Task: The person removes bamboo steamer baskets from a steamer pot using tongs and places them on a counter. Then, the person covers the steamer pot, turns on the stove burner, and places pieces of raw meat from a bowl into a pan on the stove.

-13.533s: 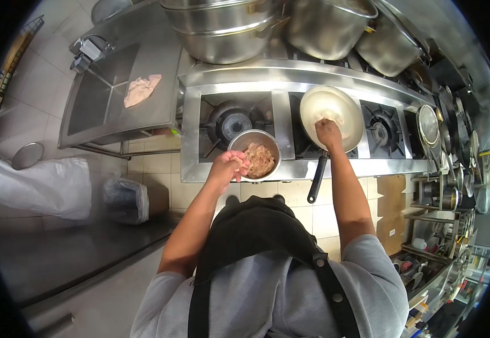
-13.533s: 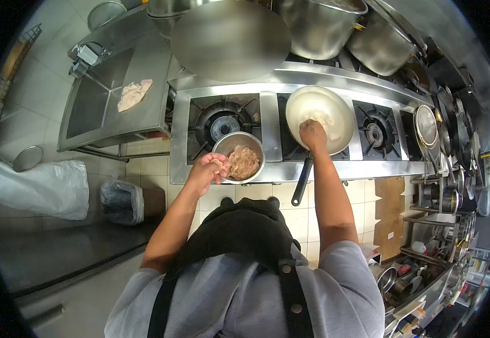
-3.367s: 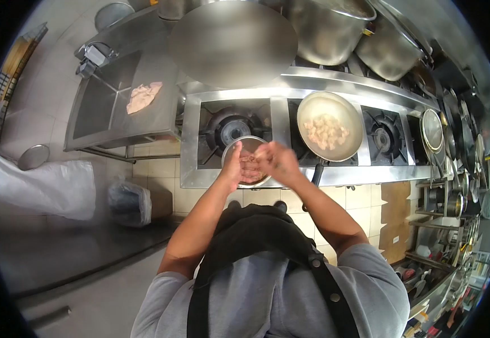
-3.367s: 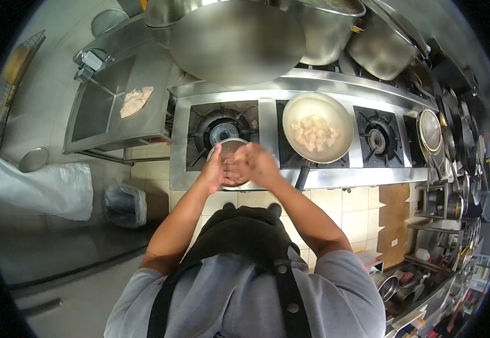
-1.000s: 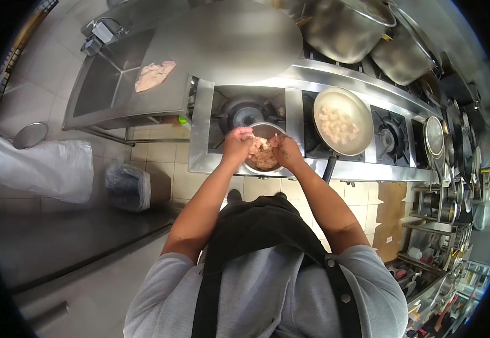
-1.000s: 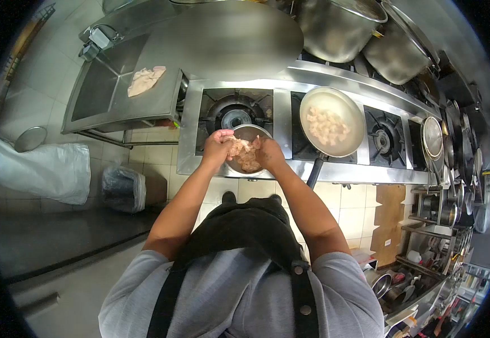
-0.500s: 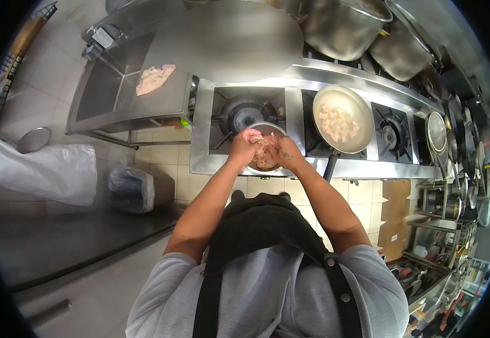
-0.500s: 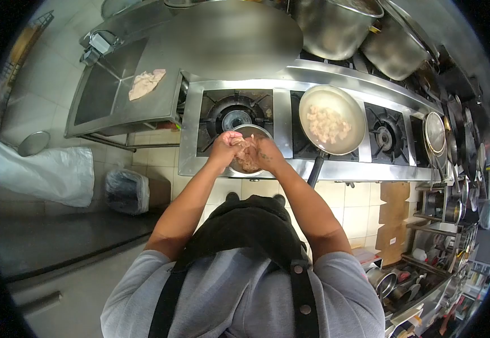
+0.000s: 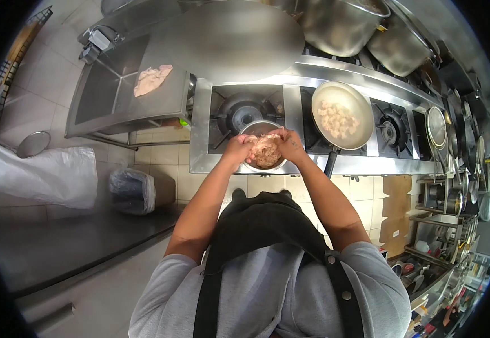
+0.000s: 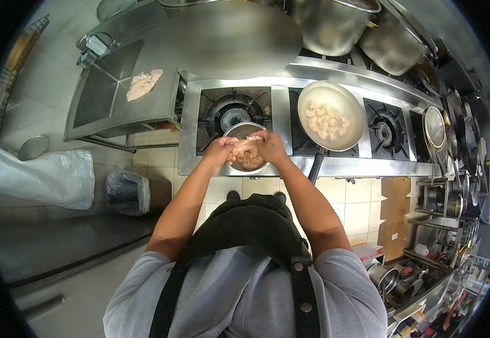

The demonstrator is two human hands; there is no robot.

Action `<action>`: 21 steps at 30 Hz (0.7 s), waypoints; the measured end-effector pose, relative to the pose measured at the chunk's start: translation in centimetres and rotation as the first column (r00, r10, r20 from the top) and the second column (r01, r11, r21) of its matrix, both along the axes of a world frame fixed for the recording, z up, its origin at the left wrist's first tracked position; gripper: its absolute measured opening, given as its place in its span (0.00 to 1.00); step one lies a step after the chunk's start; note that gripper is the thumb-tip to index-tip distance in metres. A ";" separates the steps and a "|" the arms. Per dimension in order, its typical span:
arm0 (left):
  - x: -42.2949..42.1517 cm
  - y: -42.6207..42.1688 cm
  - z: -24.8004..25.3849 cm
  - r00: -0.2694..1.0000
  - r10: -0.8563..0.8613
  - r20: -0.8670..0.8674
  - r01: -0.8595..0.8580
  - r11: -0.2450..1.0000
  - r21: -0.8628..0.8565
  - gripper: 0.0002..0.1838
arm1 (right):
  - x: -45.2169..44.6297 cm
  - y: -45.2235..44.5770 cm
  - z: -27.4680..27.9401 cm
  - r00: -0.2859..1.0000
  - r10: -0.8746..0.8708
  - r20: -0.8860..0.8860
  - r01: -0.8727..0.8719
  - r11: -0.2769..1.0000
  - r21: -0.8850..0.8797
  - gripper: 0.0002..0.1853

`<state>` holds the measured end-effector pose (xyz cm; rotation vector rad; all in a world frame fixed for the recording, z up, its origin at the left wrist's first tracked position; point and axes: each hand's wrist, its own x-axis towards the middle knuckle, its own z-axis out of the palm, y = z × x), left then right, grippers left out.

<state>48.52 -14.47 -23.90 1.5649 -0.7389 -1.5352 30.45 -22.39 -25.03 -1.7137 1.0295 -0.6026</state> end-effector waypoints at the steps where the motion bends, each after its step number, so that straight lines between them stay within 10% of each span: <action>1: 0.0 0.0 -0.2 1.000 0.003 0.000 -0.003 1.000 0.013 0.12 | 0.0 -0.1 0.2 1.000 0.001 -0.002 -0.001 1.000 0.000 0.09; 3: -0.1 0.1 -0.4 0.998 0.049 -0.041 -0.049 0.999 0.019 0.13 | 0.0 -0.3 1.0 0.995 -0.039 0.096 -0.011 0.879 0.476 0.09; 6: -0.1 0.2 -0.2 0.982 0.105 -0.157 -0.107 0.994 -0.006 0.15 | -0.1 -0.4 2.6 0.946 -0.125 0.300 -0.108 0.750 0.652 0.10; 14: -0.2 0.2 0.7 0.921 0.106 -0.375 -0.138 0.989 -0.058 0.13 | 0.0 0.5 3.0 0.979 0.079 0.189 -0.136 0.941 0.310 0.11; 21: -1.1 0.5 0.9 1.000 -0.007 -0.023 0.000 0.955 -0.298 0.15 | 0.0 0.3 6.4 0.988 0.069 0.140 -0.113 0.933 0.343 0.09</action>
